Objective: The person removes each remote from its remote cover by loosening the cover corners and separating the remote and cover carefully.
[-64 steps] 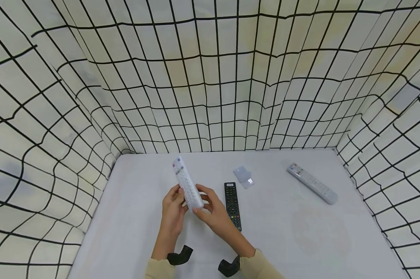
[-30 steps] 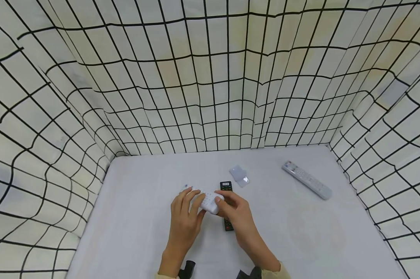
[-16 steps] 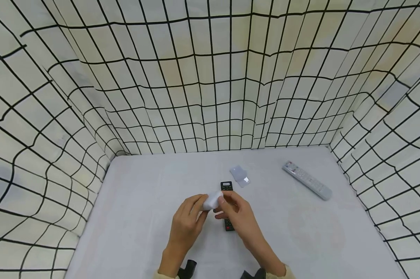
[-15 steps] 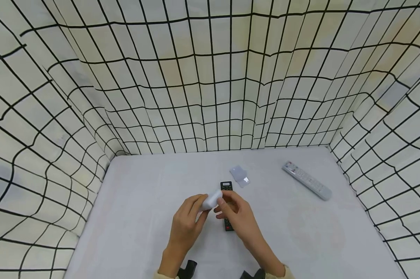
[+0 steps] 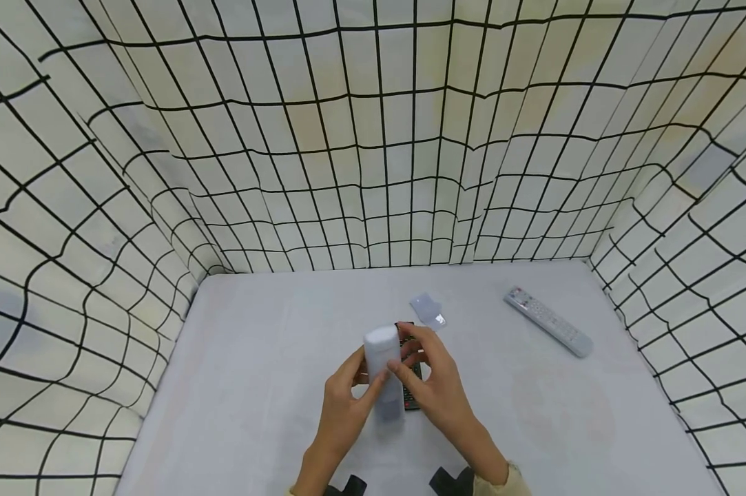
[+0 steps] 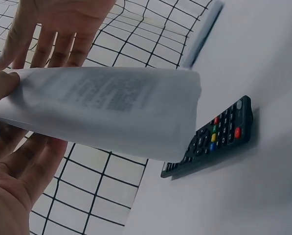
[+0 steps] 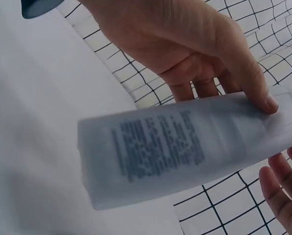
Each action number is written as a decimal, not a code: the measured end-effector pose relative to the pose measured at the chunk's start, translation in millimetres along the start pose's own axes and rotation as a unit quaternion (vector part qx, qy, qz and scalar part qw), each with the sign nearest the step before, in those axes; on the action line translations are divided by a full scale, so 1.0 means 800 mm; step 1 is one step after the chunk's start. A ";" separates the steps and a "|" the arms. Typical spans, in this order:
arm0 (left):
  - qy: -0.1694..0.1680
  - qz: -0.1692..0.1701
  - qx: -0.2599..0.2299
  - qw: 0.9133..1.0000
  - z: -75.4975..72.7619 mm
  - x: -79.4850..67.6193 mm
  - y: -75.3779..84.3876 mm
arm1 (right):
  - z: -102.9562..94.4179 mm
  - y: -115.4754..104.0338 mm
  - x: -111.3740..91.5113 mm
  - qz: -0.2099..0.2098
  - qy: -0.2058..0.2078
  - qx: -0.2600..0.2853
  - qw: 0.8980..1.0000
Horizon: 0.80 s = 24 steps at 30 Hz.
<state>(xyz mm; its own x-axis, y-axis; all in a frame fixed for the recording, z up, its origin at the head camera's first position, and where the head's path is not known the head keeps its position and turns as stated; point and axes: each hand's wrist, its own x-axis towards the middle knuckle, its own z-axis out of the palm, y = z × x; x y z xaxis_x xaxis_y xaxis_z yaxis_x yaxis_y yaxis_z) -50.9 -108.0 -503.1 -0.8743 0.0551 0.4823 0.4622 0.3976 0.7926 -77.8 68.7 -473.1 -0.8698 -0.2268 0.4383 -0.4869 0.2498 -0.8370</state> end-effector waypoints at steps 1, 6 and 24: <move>-0.005 -0.009 -0.008 1.000 0.001 0.000 0.002 | -0.001 0.000 0.000 -0.007 0.000 -0.007 1.000; -0.035 -0.042 -0.013 0.998 0.004 -0.002 0.012 | -0.007 0.004 0.003 -0.050 -0.018 -0.046 0.998; 0.071 -0.026 0.218 0.973 0.030 -0.004 0.017 | -0.014 0.017 0.005 -0.163 -0.036 -0.226 0.960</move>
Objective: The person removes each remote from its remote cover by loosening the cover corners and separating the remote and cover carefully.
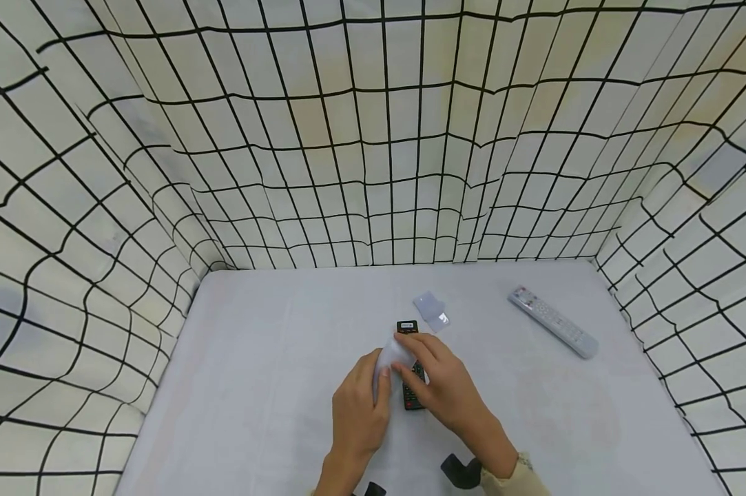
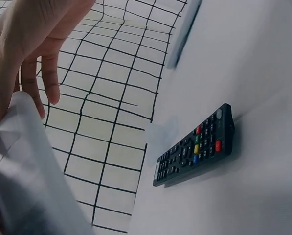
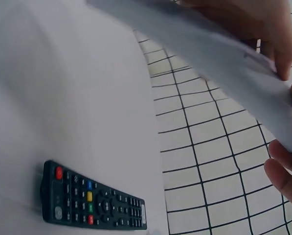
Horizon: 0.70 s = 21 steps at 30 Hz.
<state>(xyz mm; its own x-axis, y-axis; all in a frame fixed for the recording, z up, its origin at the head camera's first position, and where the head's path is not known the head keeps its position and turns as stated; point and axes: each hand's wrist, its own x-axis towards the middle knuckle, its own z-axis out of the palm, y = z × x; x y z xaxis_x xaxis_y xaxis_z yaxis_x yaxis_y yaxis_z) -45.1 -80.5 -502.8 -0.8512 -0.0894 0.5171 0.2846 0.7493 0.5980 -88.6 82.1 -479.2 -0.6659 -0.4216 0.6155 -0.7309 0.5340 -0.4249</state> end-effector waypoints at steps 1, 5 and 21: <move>0.009 0.001 0.006 1.000 0.001 0.000 0.000 | 0.001 0.000 -0.001 -0.010 0.003 -0.013 1.000; 0.035 0.001 0.028 0.999 0.005 -0.003 0.001 | 0.004 0.003 -0.003 -0.048 0.015 -0.058 0.997; 0.066 0.049 0.056 0.995 0.000 -0.005 -0.005 | -0.008 0.000 0.003 0.100 -0.014 0.173 0.980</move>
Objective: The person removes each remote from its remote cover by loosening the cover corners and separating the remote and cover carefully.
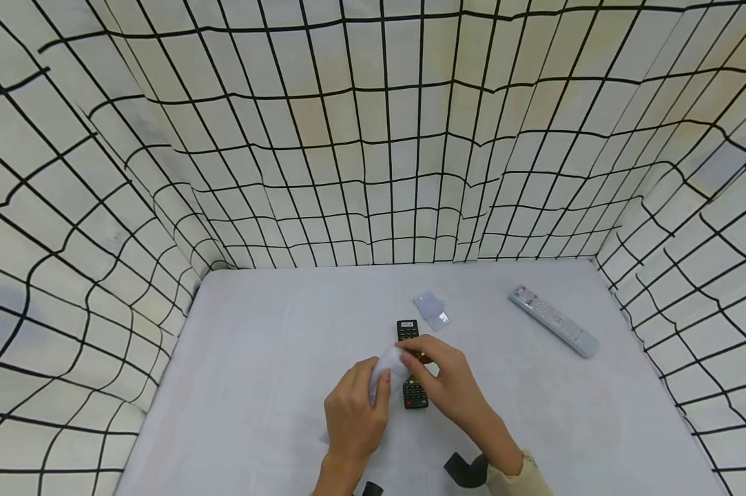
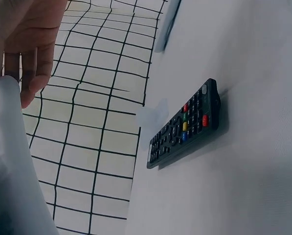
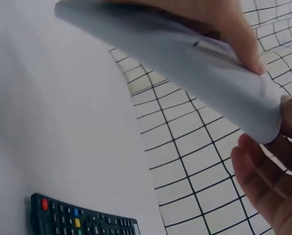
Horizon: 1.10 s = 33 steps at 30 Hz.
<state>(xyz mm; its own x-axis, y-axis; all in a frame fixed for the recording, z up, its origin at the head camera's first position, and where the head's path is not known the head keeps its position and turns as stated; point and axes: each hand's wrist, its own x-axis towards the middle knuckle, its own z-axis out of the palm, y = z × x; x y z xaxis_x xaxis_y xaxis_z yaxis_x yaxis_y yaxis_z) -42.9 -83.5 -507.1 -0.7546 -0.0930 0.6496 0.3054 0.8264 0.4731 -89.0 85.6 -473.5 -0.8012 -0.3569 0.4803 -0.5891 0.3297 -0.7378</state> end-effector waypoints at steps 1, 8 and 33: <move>0.000 0.002 0.000 1.000 -0.001 0.000 0.000 | 0.000 -0.001 0.000 0.013 -0.001 0.008 1.000; 0.000 0.007 0.000 1.000 0.000 -0.003 -0.002 | 0.000 -0.005 0.001 0.055 0.004 0.016 0.998; -0.005 0.023 -0.055 0.998 -0.008 -0.009 -0.006 | 0.007 0.001 -0.004 0.213 -0.026 0.146 0.966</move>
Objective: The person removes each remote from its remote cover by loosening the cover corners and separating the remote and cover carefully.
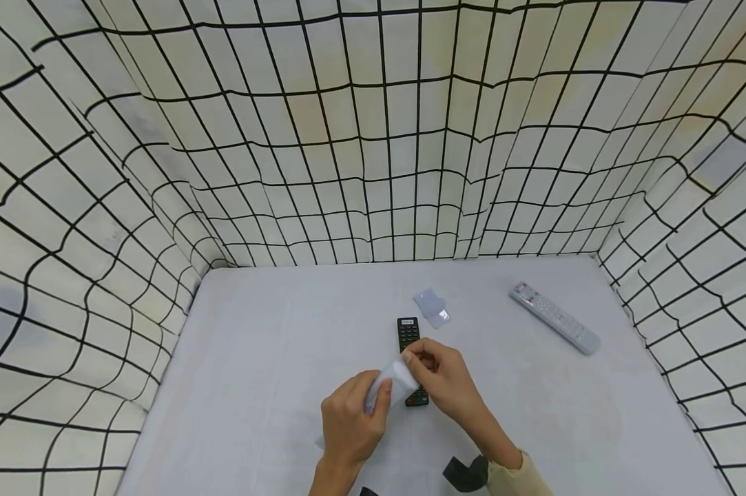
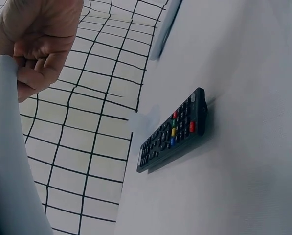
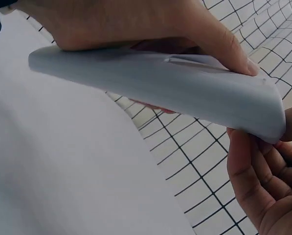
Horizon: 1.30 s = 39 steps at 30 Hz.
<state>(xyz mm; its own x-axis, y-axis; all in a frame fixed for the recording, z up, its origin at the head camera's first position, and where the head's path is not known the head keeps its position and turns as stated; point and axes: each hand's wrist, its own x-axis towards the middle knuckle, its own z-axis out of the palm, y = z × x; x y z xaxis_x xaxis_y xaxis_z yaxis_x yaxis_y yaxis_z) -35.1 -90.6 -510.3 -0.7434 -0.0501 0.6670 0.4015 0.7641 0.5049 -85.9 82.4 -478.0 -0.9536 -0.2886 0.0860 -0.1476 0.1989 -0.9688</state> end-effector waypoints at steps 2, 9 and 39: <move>-0.004 -0.009 0.007 1.000 0.001 -0.001 0.002 | 0.000 0.001 -0.002 0.019 0.002 0.004 1.000; -0.015 -0.044 0.066 0.997 0.007 -0.004 0.004 | 0.004 0.005 -0.013 0.020 0.023 -0.030 0.999; -0.023 -0.097 0.086 0.991 0.023 -0.011 0.010 | 0.017 0.027 -0.021 -0.302 0.105 -0.408 0.855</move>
<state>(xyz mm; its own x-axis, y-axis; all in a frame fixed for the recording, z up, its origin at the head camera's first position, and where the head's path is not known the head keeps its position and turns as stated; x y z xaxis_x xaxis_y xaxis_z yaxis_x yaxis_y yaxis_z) -35.3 -72.5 -521.9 -0.8224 -0.1812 0.5393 0.1539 0.8417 0.5175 -69.8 78.8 -503.3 -0.6515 -0.4117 0.6372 -0.6824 0.6851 -0.2550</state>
